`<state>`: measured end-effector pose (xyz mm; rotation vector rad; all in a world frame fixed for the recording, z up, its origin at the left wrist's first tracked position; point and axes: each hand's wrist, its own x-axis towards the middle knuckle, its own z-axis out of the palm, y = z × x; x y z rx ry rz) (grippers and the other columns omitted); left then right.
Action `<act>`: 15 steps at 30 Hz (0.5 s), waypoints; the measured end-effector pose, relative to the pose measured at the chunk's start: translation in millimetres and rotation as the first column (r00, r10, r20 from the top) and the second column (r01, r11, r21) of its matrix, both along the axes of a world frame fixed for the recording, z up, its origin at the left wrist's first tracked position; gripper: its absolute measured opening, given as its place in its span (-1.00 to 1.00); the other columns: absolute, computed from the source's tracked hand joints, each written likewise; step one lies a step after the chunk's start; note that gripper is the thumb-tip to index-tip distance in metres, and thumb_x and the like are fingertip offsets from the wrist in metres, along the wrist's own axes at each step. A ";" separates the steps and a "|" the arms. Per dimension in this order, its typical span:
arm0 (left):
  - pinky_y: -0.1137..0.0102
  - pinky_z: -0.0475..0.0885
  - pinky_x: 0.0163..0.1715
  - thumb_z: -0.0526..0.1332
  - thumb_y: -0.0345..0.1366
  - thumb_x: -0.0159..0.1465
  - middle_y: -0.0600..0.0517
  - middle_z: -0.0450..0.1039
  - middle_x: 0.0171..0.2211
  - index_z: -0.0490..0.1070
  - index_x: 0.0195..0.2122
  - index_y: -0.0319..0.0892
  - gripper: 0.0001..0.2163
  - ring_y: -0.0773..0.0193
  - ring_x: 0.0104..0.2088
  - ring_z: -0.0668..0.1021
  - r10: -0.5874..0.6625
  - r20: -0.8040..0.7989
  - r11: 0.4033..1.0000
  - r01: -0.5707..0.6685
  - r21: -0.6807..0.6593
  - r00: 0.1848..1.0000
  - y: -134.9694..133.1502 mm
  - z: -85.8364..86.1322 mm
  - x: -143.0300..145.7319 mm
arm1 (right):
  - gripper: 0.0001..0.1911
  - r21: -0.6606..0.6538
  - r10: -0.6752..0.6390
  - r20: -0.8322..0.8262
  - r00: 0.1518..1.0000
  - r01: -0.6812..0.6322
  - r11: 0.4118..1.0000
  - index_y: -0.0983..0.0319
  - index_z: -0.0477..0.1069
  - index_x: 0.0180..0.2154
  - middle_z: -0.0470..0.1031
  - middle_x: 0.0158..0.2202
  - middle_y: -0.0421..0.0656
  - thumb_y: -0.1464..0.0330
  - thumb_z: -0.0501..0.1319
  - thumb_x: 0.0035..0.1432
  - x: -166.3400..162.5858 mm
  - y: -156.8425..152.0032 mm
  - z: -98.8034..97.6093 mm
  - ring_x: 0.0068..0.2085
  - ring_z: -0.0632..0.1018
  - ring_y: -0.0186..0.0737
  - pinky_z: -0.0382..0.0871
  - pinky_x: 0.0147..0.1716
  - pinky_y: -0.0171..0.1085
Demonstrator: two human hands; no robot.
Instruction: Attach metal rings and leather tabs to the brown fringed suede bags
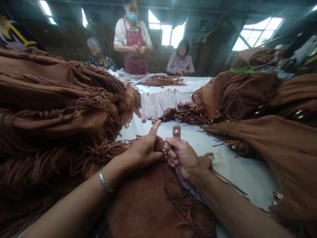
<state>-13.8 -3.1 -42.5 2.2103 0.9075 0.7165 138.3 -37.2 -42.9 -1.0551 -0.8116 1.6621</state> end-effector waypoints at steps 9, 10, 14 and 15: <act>0.35 0.34 -0.16 0.25 -0.31 0.13 -0.03 0.43 -0.13 -0.34 0.28 -0.14 -0.16 0.22 -0.16 0.48 0.003 0.008 1.000 -0.003 0.019 1.000 1.6 -4.4 -1.5 | -0.70 0.049 -0.086 -0.029 0.996 0.087 0.995 0.28 0.29 -0.53 0.07 -0.79 -0.40 0.19 0.26 -0.01 -2.8 0.5 -5.7 -0.79 0.06 -0.53 -0.02 -0.81 -0.49; 0.34 0.33 -0.14 0.25 -0.31 0.13 -0.04 0.42 -0.13 -0.28 0.27 -0.15 -0.20 0.22 -0.15 0.47 0.023 0.014 1.000 -0.023 0.019 1.000 1.2 -3.8 -0.7 | -0.70 0.083 -0.168 -0.037 0.985 0.171 0.982 0.28 0.29 -0.52 0.08 -0.78 -0.39 0.18 0.25 -0.01 -8.7 -2.2 -8.2 -0.78 0.08 -0.52 -0.01 -0.80 -0.49; 0.39 0.31 -0.29 0.20 -0.28 0.17 0.02 0.38 -0.31 0.23 -0.02 -0.20 -0.65 0.25 -0.30 0.43 0.038 -0.083 0.993 -0.028 0.119 0.996 -1.0 1.1 1.1 | -0.68 0.105 -0.234 -0.045 0.971 0.238 0.966 0.27 0.29 -0.49 0.10 -0.76 -0.39 0.15 0.27 -0.01 -9.8 -2.5 -7.2 -0.76 0.10 -0.52 0.00 -0.79 -0.50; 0.40 0.29 -0.32 0.18 -0.29 0.18 0.03 0.36 -0.35 0.29 -0.13 -0.21 -0.76 0.27 -0.33 0.40 0.026 -0.102 0.989 -0.011 0.150 0.994 -1.4 2.5 1.2 | -0.67 0.076 -0.142 -0.039 0.989 0.145 0.986 0.28 0.30 -0.48 0.10 -0.76 -0.39 0.15 0.28 -0.02 -4.1 0.3 -4.4 -0.76 0.08 -0.53 -0.01 -0.80 -0.50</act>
